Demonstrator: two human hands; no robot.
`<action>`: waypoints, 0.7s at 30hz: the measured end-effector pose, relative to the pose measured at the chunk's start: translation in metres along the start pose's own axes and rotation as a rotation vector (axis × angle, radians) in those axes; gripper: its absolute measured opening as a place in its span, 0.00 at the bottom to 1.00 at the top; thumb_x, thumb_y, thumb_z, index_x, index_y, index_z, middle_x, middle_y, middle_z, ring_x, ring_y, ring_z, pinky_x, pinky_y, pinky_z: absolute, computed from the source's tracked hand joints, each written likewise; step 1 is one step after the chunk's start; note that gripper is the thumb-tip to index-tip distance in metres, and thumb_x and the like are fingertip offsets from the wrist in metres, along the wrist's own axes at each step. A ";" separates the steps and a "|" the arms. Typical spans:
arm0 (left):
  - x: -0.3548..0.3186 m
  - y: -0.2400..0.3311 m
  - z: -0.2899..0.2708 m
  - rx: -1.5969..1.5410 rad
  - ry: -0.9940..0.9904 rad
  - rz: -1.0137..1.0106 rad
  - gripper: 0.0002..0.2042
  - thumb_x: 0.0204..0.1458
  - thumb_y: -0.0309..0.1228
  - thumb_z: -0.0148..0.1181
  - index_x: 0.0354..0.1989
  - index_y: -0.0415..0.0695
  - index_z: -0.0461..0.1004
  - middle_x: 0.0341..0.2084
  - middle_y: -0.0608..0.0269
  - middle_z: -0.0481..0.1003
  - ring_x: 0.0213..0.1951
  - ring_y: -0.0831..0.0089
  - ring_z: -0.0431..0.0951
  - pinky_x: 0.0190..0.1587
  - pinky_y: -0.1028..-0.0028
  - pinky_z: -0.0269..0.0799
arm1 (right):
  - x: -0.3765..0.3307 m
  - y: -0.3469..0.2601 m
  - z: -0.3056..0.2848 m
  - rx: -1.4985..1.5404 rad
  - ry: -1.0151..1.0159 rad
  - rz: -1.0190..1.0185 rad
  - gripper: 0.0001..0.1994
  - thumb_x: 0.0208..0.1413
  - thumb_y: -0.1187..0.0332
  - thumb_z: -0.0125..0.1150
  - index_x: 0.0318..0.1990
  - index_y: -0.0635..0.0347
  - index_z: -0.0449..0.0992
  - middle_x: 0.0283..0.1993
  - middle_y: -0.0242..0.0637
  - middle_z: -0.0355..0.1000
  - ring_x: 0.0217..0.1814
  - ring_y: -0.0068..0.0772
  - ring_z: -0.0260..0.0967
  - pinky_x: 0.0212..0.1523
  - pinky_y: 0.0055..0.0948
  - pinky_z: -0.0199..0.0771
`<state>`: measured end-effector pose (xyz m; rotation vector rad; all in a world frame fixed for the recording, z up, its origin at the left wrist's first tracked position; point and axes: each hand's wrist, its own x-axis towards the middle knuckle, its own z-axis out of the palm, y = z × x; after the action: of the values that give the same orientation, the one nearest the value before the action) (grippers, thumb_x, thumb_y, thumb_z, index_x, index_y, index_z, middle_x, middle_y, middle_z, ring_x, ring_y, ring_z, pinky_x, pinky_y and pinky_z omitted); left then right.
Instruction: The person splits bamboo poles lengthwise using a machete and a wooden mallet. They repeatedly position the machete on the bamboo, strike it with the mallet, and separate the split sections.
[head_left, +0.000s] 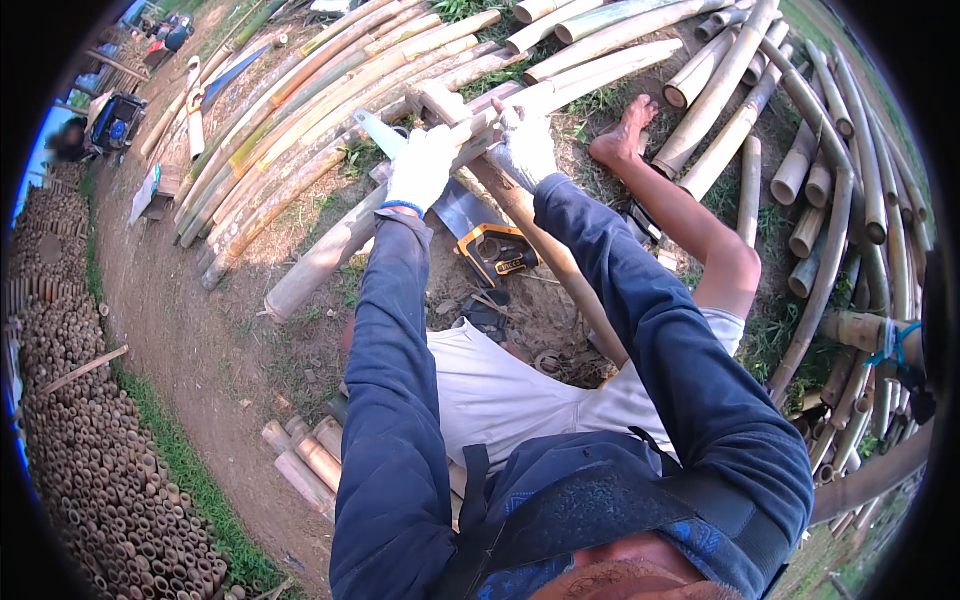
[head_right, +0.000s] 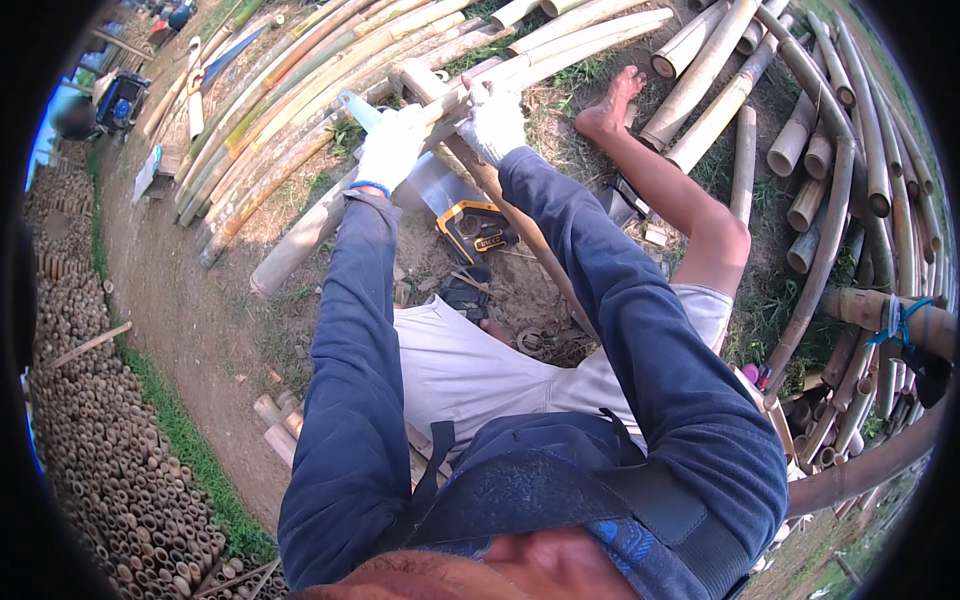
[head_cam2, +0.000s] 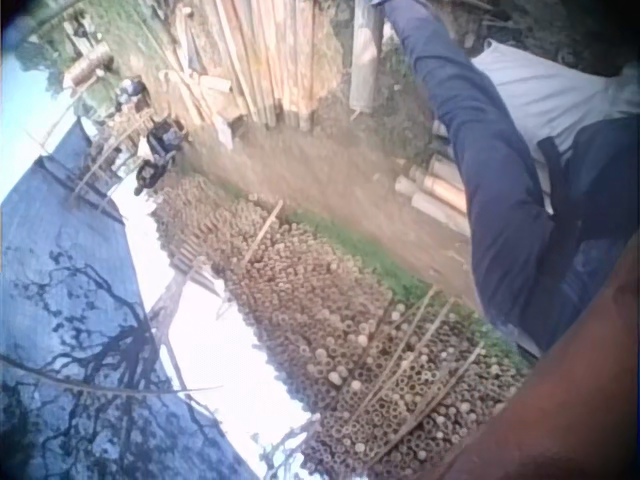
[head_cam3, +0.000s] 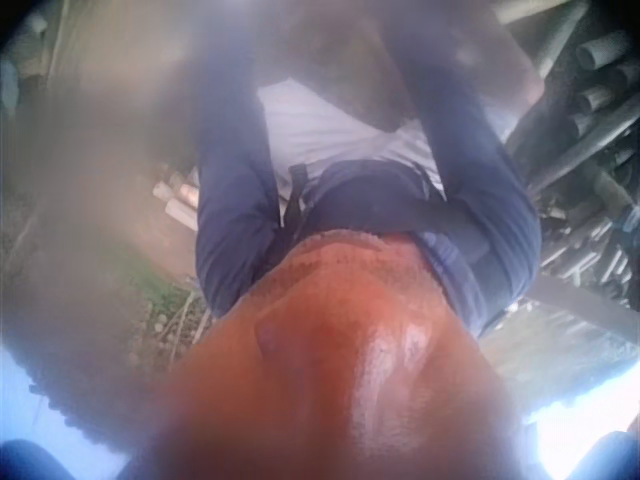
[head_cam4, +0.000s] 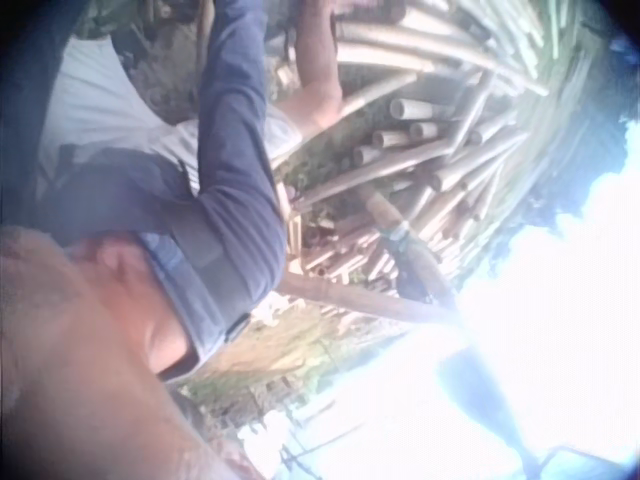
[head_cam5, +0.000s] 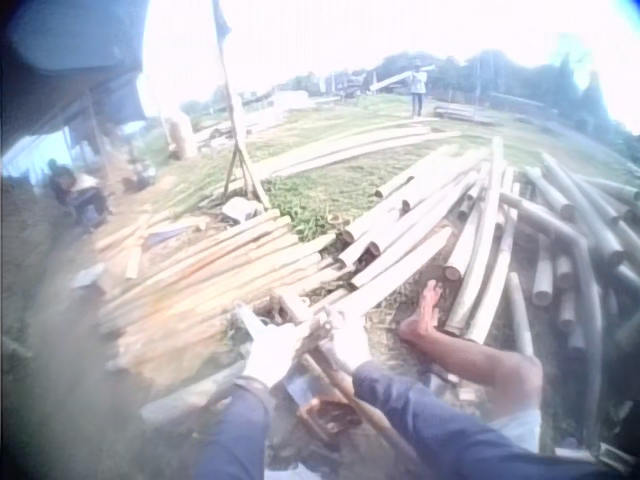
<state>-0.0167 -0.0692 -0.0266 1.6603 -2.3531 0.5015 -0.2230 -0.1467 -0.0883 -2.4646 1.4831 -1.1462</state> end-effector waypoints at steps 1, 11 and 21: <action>0.002 0.003 -0.004 -0.105 -0.043 -0.073 0.11 0.59 0.29 0.60 0.49 0.47 0.81 0.44 0.56 0.79 0.47 0.58 0.78 0.56 0.52 0.75 | 0.000 -0.002 0.000 -0.055 0.074 -0.093 0.30 0.58 0.66 0.62 0.71 0.45 0.75 0.58 0.55 0.75 0.55 0.59 0.75 0.57 0.59 0.77; -0.021 -0.007 -0.003 -0.495 0.016 -0.187 0.21 0.62 0.38 0.64 0.64 0.53 0.81 0.50 0.57 0.84 0.54 0.52 0.82 0.68 0.57 0.71 | -0.009 -0.024 0.002 -0.117 -0.066 -0.134 0.25 0.58 0.61 0.67 0.65 0.48 0.79 0.58 0.53 0.73 0.61 0.61 0.70 0.60 0.56 0.74; -0.027 -0.016 0.017 -0.634 -0.059 -0.365 0.25 0.60 0.43 0.69 0.65 0.53 0.80 0.55 0.51 0.84 0.57 0.54 0.84 0.61 0.61 0.78 | -0.187 -0.091 -0.073 0.156 -0.440 0.057 0.31 0.59 0.61 0.66 0.71 0.52 0.73 0.60 0.51 0.72 0.60 0.60 0.69 0.59 0.57 0.74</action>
<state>0.0073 -0.0576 -0.0499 1.7149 -1.8791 -0.3332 -0.2499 0.0715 -0.1062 -2.3482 1.2723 -0.6226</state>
